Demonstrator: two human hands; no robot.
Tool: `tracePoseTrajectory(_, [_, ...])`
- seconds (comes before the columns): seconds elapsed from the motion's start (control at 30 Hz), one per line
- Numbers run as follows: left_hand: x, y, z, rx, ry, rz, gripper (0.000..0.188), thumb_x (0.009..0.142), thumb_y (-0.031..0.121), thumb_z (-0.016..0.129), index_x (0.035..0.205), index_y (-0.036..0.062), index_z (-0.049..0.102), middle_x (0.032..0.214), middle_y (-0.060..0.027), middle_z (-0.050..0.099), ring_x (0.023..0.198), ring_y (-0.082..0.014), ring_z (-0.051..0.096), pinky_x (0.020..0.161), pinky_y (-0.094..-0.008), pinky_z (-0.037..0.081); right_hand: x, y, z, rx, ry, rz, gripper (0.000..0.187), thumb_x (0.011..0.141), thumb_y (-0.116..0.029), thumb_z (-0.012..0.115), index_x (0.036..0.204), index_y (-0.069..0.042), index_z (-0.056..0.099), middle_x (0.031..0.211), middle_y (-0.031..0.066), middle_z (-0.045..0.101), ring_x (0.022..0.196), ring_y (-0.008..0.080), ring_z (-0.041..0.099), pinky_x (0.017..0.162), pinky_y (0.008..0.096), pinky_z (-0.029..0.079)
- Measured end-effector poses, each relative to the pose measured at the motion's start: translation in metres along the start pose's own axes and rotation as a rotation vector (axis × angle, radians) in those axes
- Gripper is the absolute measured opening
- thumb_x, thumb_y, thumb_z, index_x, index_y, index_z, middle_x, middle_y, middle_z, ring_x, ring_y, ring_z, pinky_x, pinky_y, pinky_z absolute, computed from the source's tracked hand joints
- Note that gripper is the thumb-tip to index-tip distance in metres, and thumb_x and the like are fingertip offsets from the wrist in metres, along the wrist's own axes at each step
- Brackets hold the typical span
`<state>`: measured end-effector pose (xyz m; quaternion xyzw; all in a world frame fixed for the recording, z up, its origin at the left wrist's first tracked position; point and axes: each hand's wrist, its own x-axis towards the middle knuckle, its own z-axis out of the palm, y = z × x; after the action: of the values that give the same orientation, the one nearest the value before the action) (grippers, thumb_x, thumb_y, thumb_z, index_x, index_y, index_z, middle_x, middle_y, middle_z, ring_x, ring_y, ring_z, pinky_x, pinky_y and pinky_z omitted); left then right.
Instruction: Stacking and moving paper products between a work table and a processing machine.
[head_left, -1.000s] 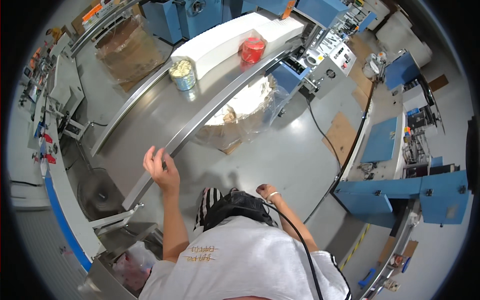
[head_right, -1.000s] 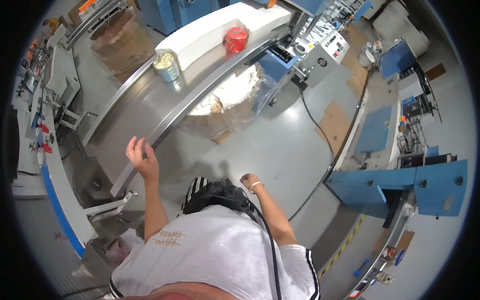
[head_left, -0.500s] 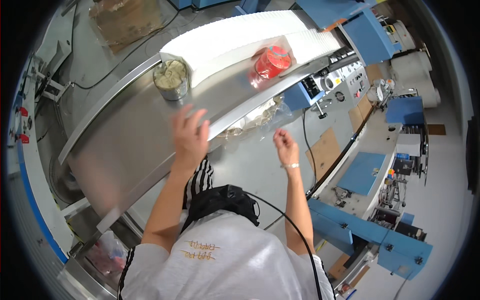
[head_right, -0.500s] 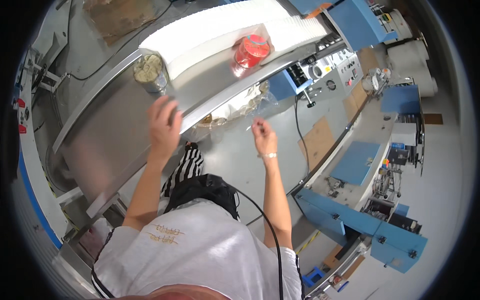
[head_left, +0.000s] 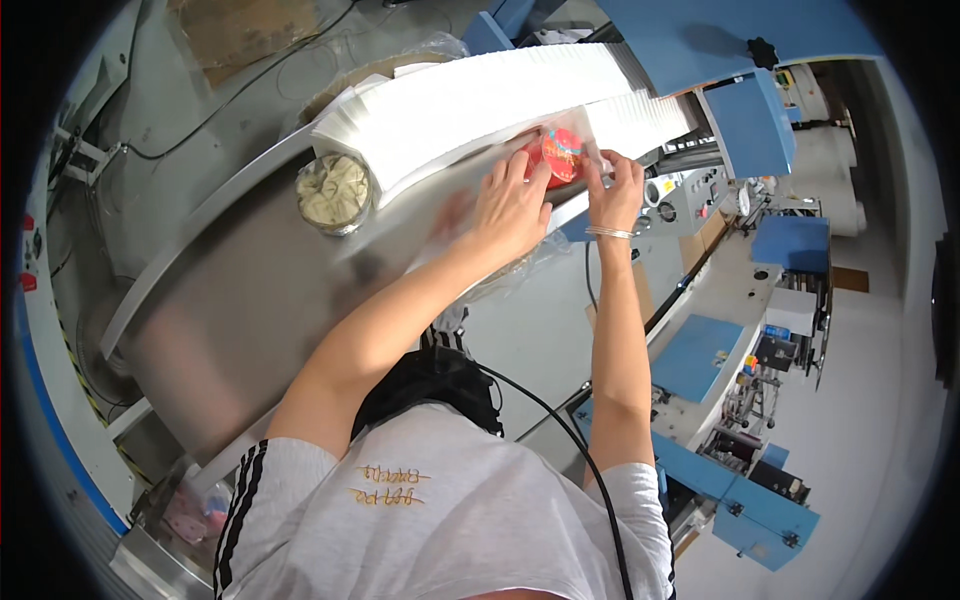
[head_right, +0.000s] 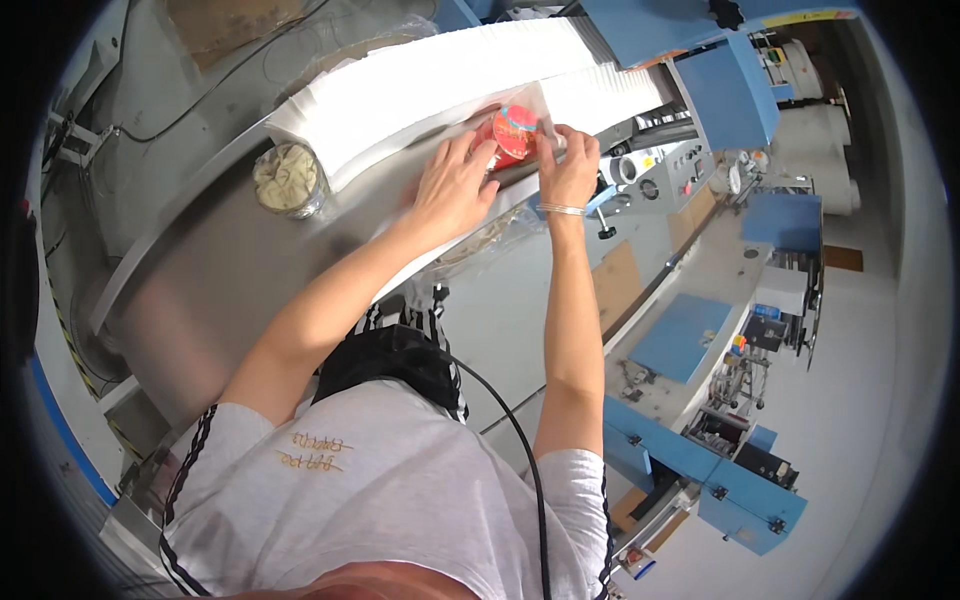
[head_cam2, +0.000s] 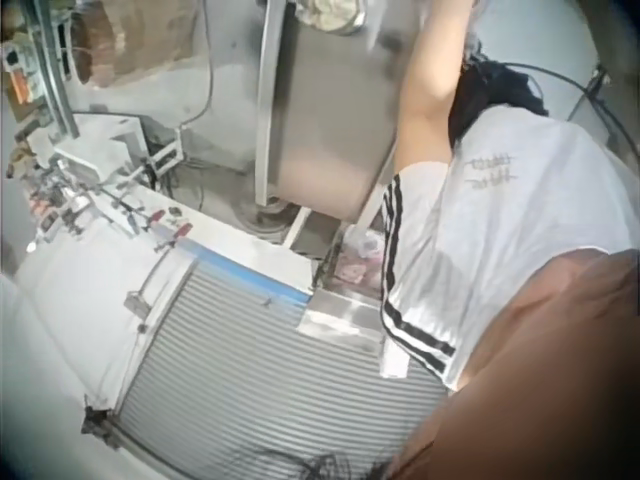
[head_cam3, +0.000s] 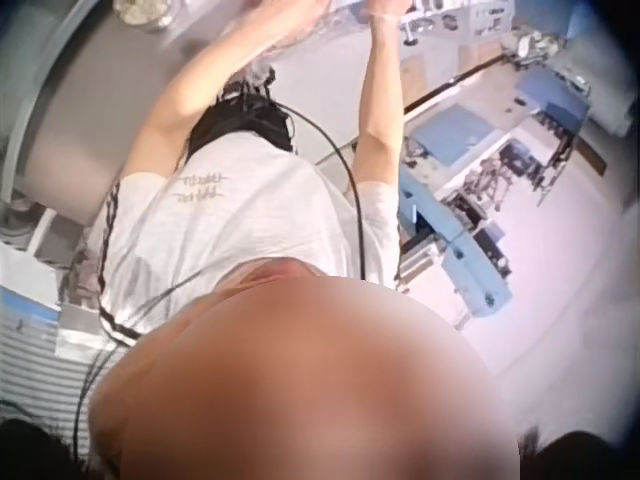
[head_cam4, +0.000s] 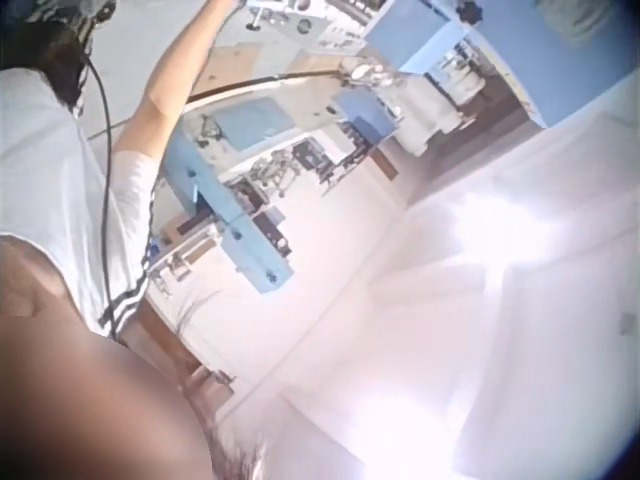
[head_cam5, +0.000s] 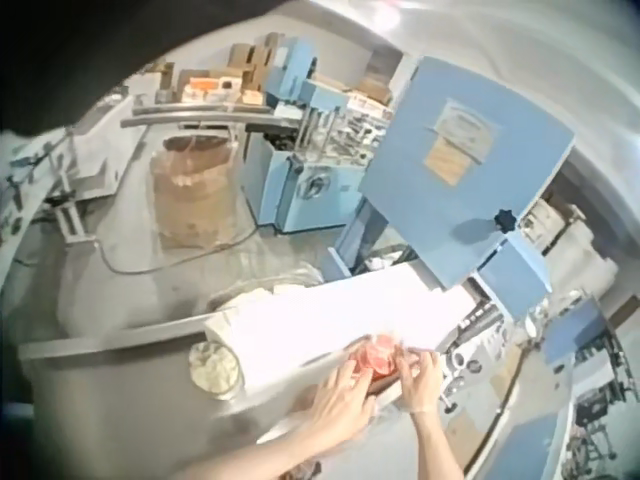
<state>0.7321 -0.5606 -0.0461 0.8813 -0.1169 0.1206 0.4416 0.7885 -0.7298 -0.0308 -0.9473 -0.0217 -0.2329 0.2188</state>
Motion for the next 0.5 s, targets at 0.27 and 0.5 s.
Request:
tracePoseTrajectory(0.27, [0.029, -0.013, 0.031, 0.019, 0.023, -0.041, 0.062, 0.072, 0.021, 0.071, 0.126, 0.009, 0.044, 0.117, -0.0219, 0.046, 0.105, -0.0383, 0.048, 0.083, -0.0477, 0.042, 0.022, 0.035, -0.002, 0.038, -0.004, -0.001, 0.02, 0.077, -0.017, 0.073, 0.092, -0.006, 0.067, 0.084, 0.0079, 0.059, 0.064, 0.0163, 0.058, 0.062, 0.0292, 0.049])
tracePoseTrajectory(0.5, [0.041, -0.029, 0.048, -0.071, 0.131, 0.049, 0.059, 0.068, 0.023, 0.076, 0.119, 0.0106, 0.049, 0.11, -0.0186, 0.049, 0.105, -0.0362, 0.05, 0.085, -0.0449, 0.044, 0.024, 0.029, -0.008, 0.071, -0.104, 0.004, 0.02, 0.079, -0.017, 0.072, 0.093, -0.005, 0.066, 0.085, 0.0075, 0.059, 0.064, 0.0149, 0.058, 0.061, 0.0275, 0.049])
